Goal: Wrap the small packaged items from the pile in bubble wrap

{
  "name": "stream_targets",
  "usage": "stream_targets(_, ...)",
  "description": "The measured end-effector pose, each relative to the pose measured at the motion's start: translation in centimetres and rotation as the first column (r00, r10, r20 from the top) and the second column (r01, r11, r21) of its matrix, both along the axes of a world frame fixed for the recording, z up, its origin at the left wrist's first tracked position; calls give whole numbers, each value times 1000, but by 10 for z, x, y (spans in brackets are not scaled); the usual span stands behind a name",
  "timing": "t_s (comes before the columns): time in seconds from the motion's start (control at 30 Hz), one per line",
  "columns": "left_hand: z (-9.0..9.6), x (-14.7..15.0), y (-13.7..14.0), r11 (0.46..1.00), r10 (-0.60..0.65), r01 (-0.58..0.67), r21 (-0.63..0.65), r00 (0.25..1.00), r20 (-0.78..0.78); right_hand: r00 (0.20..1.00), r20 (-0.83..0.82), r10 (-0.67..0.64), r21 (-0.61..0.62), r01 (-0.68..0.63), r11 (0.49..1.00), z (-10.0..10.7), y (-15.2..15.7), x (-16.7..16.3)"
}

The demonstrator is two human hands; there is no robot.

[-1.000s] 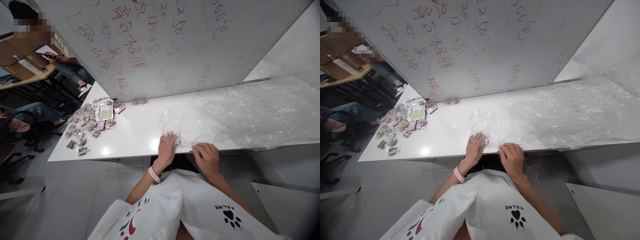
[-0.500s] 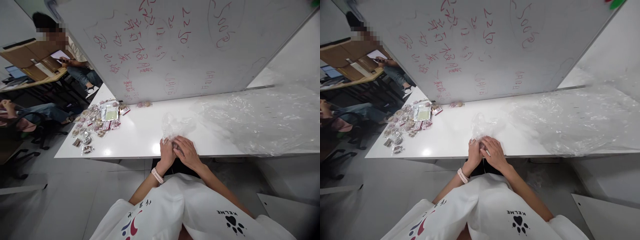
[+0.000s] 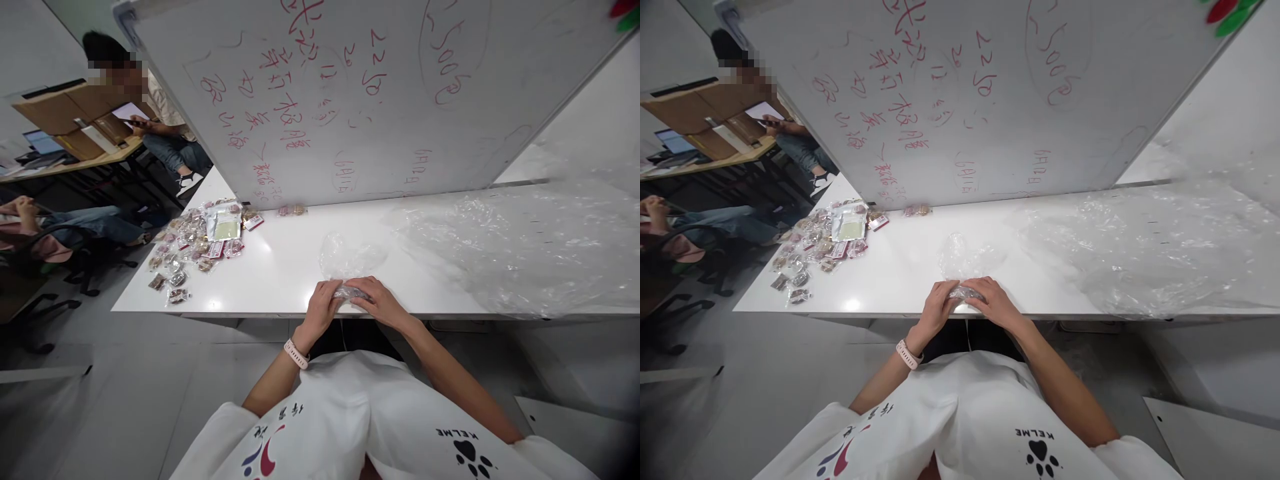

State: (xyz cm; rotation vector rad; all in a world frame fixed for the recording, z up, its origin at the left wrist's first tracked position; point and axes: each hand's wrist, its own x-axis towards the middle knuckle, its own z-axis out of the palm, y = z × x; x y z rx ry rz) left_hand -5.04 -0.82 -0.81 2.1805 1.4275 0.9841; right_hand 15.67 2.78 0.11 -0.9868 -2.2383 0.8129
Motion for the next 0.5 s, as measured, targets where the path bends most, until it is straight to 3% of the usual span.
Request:
stream_targets(0.07,1,0,-1,1000,14,-14,-20,1000,25,995,-49,-83,-124,76,989,2,0,6)
stream_targets(0.1,2,0,-2,1000,16,-15,-23,999,35,979,-56,-197,-169,185,968,3,2,11)
stream_targets(0.17,2,-1,-2,1000,15,-14,-21,999,46,874,-3,-485,-189,476,859,3,10,19)
stream_targets(0.23,0,-2,-1,1000,5,-4,-15,999,42,760,62,-646,-143,648,748,3,25,21)
stream_targets(0.27,-1,-2,-1,1000,-3,4,-10,999,32,759,68,-647,-146,649,746,3,34,19)
stream_targets(0.33,-4,-3,1,1000,-21,21,6,1000,1,821,6,-571,-214,559,801,5,56,6)
stream_targets(0.5,-4,-1,3,1000,-25,24,-13,995,-97,898,-105,-427,-349,369,861,11,104,-59)
